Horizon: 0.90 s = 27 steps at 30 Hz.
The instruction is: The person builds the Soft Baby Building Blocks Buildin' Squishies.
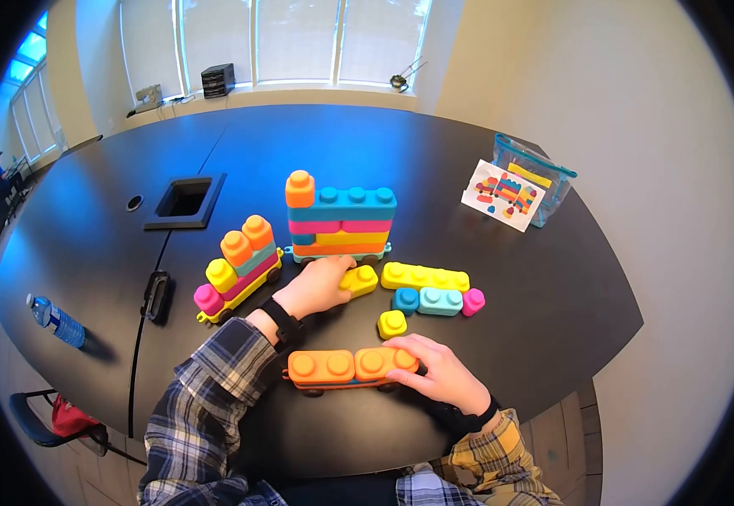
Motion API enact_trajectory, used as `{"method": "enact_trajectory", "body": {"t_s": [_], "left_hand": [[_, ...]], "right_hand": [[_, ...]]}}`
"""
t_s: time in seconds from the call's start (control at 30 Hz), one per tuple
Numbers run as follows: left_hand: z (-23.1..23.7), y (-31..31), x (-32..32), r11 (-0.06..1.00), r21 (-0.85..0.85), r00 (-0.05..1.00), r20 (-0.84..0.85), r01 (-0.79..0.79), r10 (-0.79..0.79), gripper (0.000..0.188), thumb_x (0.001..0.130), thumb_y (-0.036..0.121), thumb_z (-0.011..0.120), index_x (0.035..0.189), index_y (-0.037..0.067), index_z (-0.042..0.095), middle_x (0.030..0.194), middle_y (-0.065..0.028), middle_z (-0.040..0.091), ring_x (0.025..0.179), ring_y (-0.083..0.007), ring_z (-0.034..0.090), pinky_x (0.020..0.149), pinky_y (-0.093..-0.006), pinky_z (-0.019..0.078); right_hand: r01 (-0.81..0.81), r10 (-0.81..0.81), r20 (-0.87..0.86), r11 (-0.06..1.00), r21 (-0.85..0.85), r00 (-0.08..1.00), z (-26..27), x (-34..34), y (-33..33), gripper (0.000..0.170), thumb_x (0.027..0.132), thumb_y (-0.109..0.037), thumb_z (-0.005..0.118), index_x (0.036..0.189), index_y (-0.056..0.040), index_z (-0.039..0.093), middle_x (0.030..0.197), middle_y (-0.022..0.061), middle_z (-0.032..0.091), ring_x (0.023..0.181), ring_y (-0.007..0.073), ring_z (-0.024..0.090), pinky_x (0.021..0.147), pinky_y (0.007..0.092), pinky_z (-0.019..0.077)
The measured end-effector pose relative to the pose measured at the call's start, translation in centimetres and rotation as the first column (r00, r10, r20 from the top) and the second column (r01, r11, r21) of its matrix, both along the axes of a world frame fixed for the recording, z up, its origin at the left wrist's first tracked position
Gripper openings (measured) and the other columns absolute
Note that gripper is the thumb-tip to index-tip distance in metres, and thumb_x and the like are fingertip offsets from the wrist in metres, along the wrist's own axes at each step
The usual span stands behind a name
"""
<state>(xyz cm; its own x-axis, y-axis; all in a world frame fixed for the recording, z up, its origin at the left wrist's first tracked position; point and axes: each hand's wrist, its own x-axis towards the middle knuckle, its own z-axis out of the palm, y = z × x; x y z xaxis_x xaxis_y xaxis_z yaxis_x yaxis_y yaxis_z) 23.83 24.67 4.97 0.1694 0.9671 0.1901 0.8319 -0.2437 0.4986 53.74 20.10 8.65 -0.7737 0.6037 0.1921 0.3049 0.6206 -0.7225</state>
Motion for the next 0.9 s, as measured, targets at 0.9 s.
{"method": "enact_trajectory", "body": {"t_s": [0.9], "left_hand": [[7.3,-18.0,-0.7,0.996,0.082,0.937,0.345,0.027,-0.054,0.046,0.081,0.009,0.082,0.125,0.004,0.071,0.121,-0.0118,0.072,0.114,-0.0305,0.067,0.102,-0.0395,0.0525]], "right_hand": [[-0.024,0.023,-0.009,0.999,-0.033,1.000,0.1,-0.6,0.0,0.044,0.092,-0.021,0.081,0.130,-0.0049,0.065,0.117,0.0144,0.070,0.106,0.0319,0.070,0.095,0.0383,0.0546]]}}
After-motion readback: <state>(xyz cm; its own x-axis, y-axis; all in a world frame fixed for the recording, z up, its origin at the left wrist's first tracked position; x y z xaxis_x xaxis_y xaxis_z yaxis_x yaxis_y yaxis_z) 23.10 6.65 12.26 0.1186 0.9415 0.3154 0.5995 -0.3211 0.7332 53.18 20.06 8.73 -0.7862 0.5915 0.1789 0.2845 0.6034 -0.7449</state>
